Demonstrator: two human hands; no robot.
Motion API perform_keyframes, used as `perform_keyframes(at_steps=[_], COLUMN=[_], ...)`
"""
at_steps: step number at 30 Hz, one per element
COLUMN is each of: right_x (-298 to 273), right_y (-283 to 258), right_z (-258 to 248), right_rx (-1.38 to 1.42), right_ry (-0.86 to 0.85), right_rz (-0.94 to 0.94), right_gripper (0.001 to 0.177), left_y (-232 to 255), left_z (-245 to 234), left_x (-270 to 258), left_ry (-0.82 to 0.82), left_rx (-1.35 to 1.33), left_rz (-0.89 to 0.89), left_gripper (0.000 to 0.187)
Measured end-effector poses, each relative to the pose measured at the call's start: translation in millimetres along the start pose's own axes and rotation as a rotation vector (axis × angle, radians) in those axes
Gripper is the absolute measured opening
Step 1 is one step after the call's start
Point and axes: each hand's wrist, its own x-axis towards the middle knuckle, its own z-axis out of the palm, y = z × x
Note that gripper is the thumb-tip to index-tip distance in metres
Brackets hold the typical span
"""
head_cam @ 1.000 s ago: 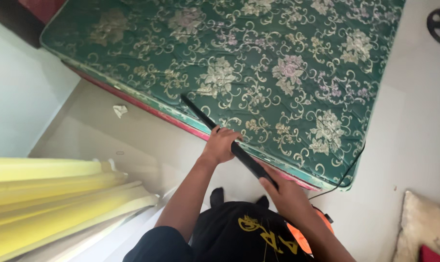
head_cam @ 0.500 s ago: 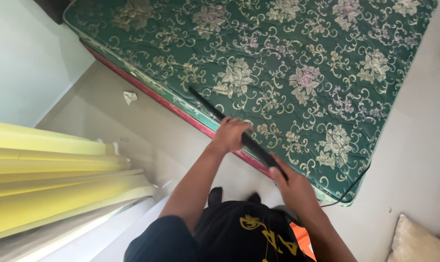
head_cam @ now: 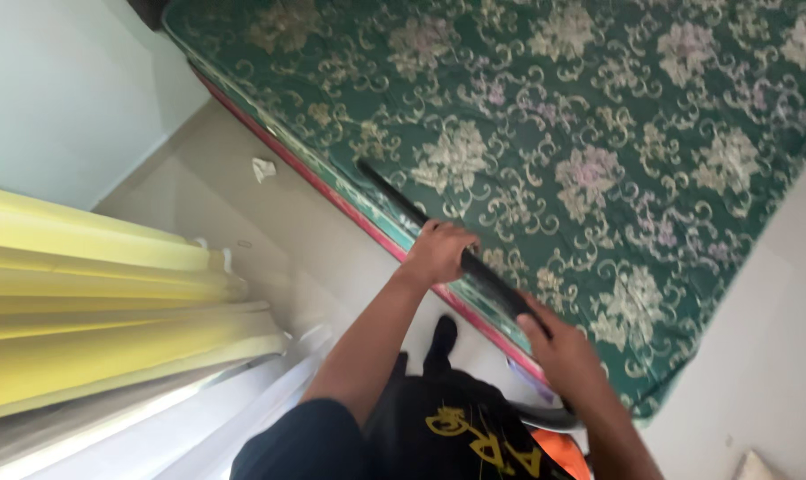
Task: The person vacuums the surface of a mattress using a vacuum cleaner wand attachment.
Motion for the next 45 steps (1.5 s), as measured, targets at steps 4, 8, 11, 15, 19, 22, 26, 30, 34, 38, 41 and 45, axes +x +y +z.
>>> perform_keyframes(at_steps=[4, 8, 11, 15, 19, 22, 26, 30, 34, 38, 41, 45], right_x=[12.6, 23.5, 33.6, 45.2, 62.1, 74.7, 79.4, 84.7, 79.1, 82.8, 86.7, 99.0], right_y=[-19.1, -20.5, -18.8, -14.2, -12.8, -20.4, -32.8, -37.9, -33.0, -21.3, -6.3, 10.4], right_z=[6.5, -8.0, -19.1, -33.0, -54.2, -65.5, -48.9, -55.4, -66.5, -74.3, -76.9, -78.6], right_rx=[-0.146, -0.166, -0.220, -0.152, -0.079, -0.004, -0.167, -0.155, -0.131, -0.199, -0.181, 0.025], right_ry=[-0.031, -0.008, 0.040, 0.025, -0.052, -0.179, -0.223, -0.184, -0.128, -0.059, -0.032, -0.070], right_rz=[0.015, -0.040, -0.038, 0.023, 0.020, 0.017, -0.049, -0.004, -0.036, 0.048, 0.050, -0.145], right_gripper=[0.055, 0.055, 0.056, 0.056, 0.054, 0.055, 0.055, 0.055, 0.056, 0.057, 0.058, 0.055], left_y=[-20.1, -23.3, -19.4, -7.7, 1.7, 1.0, -15.2, -18.7, -10.6, -1.8, 2.9, 6.3], left_z=[5.7, 28.0, 37.0, 31.6, 4.6, -9.1, -9.7, -2.2, 8.0, 20.1, 27.7, 20.3], left_x=[3.4, 31.4, 59.5, 83.3, 77.8, 56.9, 37.2, 46.1, 77.2, 111.4, 127.0, 129.9], left_ry=[0.224, 0.291, 0.368, 0.298, 0.150, 0.150, 0.190, 0.309, 0.365, 0.344, 0.291, 0.227], left_rx=[-0.066, -0.092, -0.119, -0.154, -0.092, -0.071, -0.065, -0.052, -0.132, -0.122, -0.156, -0.094], left_rz=[0.025, 0.039, 0.081, 0.122, 0.031, -0.147, -0.216, -0.174, -0.031, 0.026, 0.061, 0.055], left_gripper=[0.039, 0.041, 0.037, 0.036, 0.041, 0.044, 0.045, 0.044, 0.038, 0.036, 0.028, 0.031])
